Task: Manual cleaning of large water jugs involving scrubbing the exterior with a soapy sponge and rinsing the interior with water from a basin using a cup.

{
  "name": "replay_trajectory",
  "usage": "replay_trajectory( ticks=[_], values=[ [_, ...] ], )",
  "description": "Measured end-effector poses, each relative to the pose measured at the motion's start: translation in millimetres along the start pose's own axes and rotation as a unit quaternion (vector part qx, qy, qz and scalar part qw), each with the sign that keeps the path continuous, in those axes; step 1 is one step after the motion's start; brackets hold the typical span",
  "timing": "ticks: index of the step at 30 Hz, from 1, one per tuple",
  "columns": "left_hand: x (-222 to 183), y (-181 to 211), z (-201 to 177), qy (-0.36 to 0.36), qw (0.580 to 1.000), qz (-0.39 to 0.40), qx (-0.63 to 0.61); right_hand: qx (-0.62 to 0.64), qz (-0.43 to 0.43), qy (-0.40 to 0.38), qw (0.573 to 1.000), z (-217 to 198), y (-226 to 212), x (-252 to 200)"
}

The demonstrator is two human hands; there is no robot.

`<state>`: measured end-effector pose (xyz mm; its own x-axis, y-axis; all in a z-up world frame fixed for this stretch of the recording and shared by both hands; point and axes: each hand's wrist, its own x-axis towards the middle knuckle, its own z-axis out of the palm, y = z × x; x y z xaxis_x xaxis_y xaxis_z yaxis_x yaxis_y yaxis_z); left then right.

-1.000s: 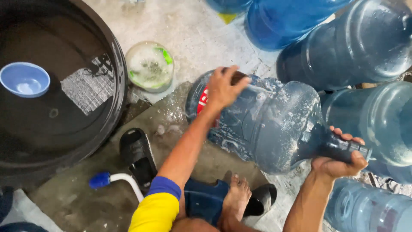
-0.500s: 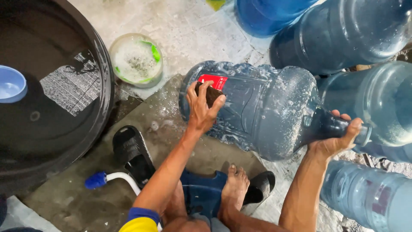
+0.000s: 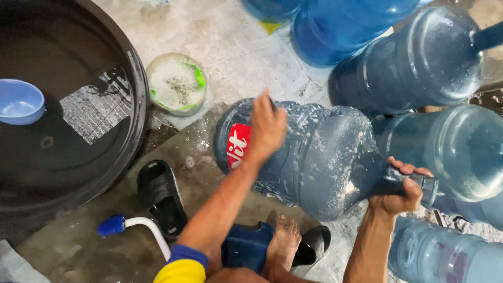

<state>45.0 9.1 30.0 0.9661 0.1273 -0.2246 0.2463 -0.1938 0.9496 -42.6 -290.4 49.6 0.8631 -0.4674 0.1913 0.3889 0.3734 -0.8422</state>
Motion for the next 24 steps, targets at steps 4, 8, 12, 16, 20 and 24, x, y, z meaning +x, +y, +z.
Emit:
replay_trajectory(
  ticks=[4, 8, 12, 16, 20, 24],
  values=[
    [-6.5, 15.2, -7.5, 0.01, 0.988, 0.09, 0.129, -0.03, -0.017, -0.047, 0.998, -3.4, -2.4, -2.6],
    [38.8, -65.8, 2.0, 0.099, 0.976, -0.11, 0.158, -0.017, -0.027, -0.051, 0.998, -8.4, 0.0, -2.4],
    [-18.0, 39.9, 5.6, -0.031, 0.99, 0.102, 0.088, -0.02, -0.014, -0.075, 0.997, 4.7, 2.5, 5.3],
    [68.3, -78.2, -11.2, -0.046, 0.981, -0.108, 0.156, -0.03, -0.028, -0.092, 0.995, 2.2, -9.0, -8.7],
    [13.4, -10.6, -32.9, -0.132, 0.989, -0.068, 0.029, -0.046, -0.054, -0.134, 0.988, 0.7, 0.3, -1.1],
    [-15.8, -15.3, -31.2, -0.207, 0.977, 0.053, 0.005, -0.063, 0.043, 0.143, 0.987, 13.0, -5.3, -11.3]
  ],
)
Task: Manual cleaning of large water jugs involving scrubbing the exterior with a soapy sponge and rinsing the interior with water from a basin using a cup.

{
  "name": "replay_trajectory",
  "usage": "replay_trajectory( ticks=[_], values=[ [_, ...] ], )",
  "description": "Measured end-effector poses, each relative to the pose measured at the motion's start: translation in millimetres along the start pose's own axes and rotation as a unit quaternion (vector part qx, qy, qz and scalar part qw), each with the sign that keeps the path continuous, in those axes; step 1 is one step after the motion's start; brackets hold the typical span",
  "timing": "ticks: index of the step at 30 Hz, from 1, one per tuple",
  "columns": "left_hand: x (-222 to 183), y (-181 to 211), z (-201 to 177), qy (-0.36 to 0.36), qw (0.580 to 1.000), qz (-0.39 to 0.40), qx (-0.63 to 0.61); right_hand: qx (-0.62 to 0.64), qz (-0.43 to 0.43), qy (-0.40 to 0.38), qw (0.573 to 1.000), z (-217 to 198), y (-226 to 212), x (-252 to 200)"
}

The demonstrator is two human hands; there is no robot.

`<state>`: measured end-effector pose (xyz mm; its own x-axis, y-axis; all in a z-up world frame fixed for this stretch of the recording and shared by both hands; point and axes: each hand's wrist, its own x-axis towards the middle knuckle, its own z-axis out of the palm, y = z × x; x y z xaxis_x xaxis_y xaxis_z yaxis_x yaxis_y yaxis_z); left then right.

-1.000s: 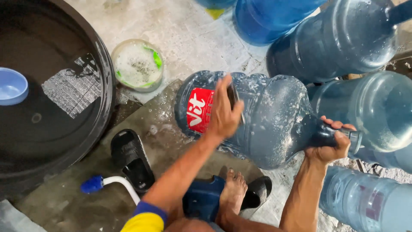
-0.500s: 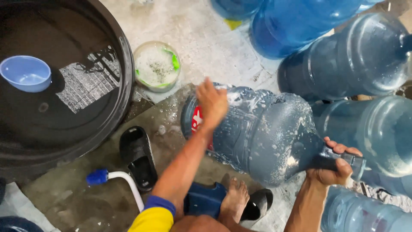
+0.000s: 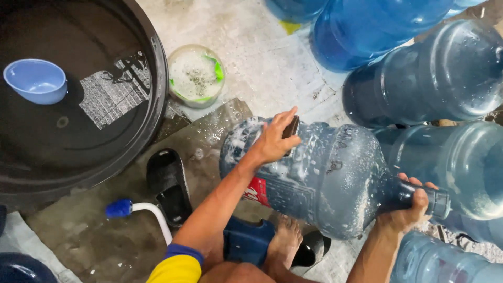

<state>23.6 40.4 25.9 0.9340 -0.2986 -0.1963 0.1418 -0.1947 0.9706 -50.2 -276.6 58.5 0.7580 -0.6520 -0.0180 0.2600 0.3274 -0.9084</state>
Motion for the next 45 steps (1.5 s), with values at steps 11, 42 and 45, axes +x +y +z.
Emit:
replay_trajectory(
  ticks=[11, 42, 45],
  values=[
    [-30.9, 45.7, 21.9, 0.068, 0.991, 0.071, -0.095, -0.03, 0.024, -0.007, 0.999, 27.2, -9.3, 9.9],
    [72.8, -9.8, -21.6, -0.092, 0.972, -0.199, -0.081, 0.014, 0.025, 0.004, 1.0, 12.8, -2.4, 19.3],
    [16.7, -9.3, -2.3, 0.07, 0.996, 0.053, 0.025, -0.004, 0.013, 0.067, 0.998, -0.3, 1.5, 35.0]
  ],
)
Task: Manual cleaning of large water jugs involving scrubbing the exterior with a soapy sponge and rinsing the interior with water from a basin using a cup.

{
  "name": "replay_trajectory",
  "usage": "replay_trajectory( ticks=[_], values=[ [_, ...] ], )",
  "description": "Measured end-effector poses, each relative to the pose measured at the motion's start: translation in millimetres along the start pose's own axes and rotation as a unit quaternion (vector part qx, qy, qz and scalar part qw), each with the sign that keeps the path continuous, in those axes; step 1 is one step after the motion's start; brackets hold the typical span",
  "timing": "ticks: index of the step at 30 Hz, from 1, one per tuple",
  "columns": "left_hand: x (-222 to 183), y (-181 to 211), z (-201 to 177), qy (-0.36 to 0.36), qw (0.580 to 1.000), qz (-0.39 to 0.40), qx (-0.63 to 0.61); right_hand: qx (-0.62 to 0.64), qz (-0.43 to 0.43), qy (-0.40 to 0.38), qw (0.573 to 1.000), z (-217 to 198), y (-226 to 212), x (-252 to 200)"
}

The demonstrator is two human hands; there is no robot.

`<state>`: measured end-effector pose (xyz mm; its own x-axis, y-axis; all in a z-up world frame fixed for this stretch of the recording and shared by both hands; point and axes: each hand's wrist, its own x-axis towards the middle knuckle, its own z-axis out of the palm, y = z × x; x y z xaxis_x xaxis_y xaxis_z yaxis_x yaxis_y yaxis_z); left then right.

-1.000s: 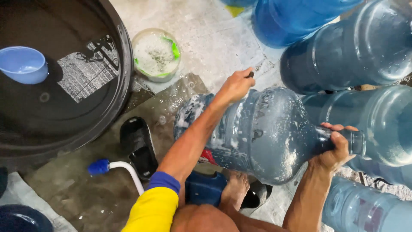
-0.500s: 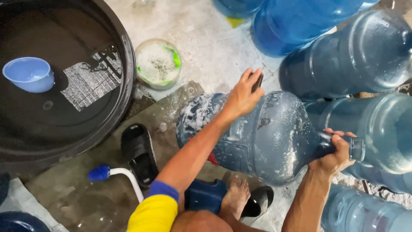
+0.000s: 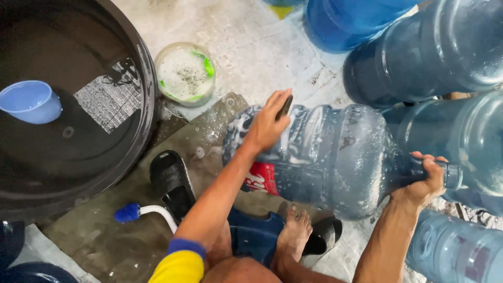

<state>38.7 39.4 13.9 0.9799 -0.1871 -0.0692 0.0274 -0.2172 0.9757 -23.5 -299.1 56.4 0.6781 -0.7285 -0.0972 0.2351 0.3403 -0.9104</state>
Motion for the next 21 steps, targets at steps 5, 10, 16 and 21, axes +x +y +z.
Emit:
replay_trajectory(
  ticks=[5, 10, 16, 21],
  values=[
    [-81.2, -13.1, 19.0, 0.064, 0.99, 0.092, 0.088, 0.014, -0.01, 0.011, 1.0, -22.9, 2.6, 12.6],
    [28.7, -101.6, -10.1, 0.009, 0.992, -0.108, 0.065, 0.059, 0.014, -0.043, 0.997, -19.0, 3.4, 6.4],
    [-94.2, -46.6, -5.9, 0.073, 0.992, 0.047, 0.089, -0.004, 0.01, 0.053, 0.999, -30.2, 3.8, 18.4],
    [-38.8, -55.9, -16.5, 0.052, 0.989, -0.054, 0.125, 0.042, 0.027, -0.044, 0.998, -34.4, 6.0, 24.6]
  ],
)
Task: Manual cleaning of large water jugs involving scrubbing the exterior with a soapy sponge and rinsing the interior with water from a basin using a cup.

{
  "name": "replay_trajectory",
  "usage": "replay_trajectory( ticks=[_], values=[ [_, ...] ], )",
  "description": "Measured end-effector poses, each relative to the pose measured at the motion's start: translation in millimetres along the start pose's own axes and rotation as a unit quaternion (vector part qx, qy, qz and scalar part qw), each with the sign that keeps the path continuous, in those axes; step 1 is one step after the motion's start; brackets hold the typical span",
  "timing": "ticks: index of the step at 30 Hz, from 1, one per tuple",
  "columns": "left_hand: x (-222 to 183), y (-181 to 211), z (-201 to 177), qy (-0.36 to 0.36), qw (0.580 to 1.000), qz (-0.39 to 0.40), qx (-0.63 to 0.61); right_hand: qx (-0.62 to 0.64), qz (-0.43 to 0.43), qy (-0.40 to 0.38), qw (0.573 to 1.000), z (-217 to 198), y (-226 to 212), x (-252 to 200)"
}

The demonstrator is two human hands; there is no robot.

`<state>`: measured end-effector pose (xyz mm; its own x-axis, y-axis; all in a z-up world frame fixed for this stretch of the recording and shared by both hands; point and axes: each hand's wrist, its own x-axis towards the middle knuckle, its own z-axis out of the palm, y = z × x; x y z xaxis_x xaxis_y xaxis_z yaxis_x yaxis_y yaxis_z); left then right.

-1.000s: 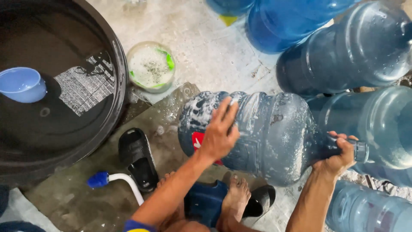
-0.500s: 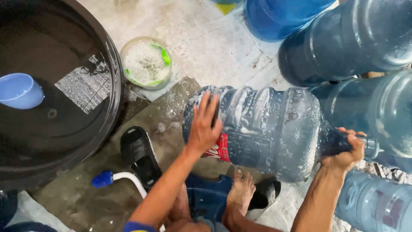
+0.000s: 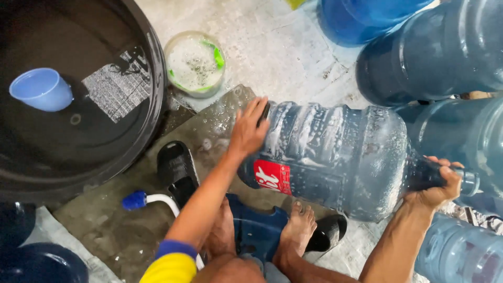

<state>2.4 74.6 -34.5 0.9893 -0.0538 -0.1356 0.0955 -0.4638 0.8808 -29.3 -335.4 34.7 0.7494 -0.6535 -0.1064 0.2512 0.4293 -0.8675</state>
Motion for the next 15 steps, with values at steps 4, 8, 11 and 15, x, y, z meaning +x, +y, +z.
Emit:
replay_trajectory(
  ticks=[4, 8, 11, 15],
  values=[
    [67.4, -32.5, 16.3, -0.135, 0.98, -0.136, -0.052, -0.036, -0.033, -0.007, 0.999, 32.2, 0.6, -7.8],
    [-11.5, -6.1, 7.9, 0.028, 0.997, 0.052, -0.041, -0.038, -0.029, 0.086, 0.995, 19.2, 2.6, -0.7],
    [-53.1, 3.8, 14.4, 0.07, 0.992, 0.103, -0.026, -0.013, -0.028, 0.132, 0.991, 23.3, 0.9, -0.5],
    [-75.0, 3.5, 29.9, 0.114, 0.986, 0.114, 0.043, -0.003, -0.038, 0.187, 0.982, 49.0, 2.8, -4.3]
  ],
)
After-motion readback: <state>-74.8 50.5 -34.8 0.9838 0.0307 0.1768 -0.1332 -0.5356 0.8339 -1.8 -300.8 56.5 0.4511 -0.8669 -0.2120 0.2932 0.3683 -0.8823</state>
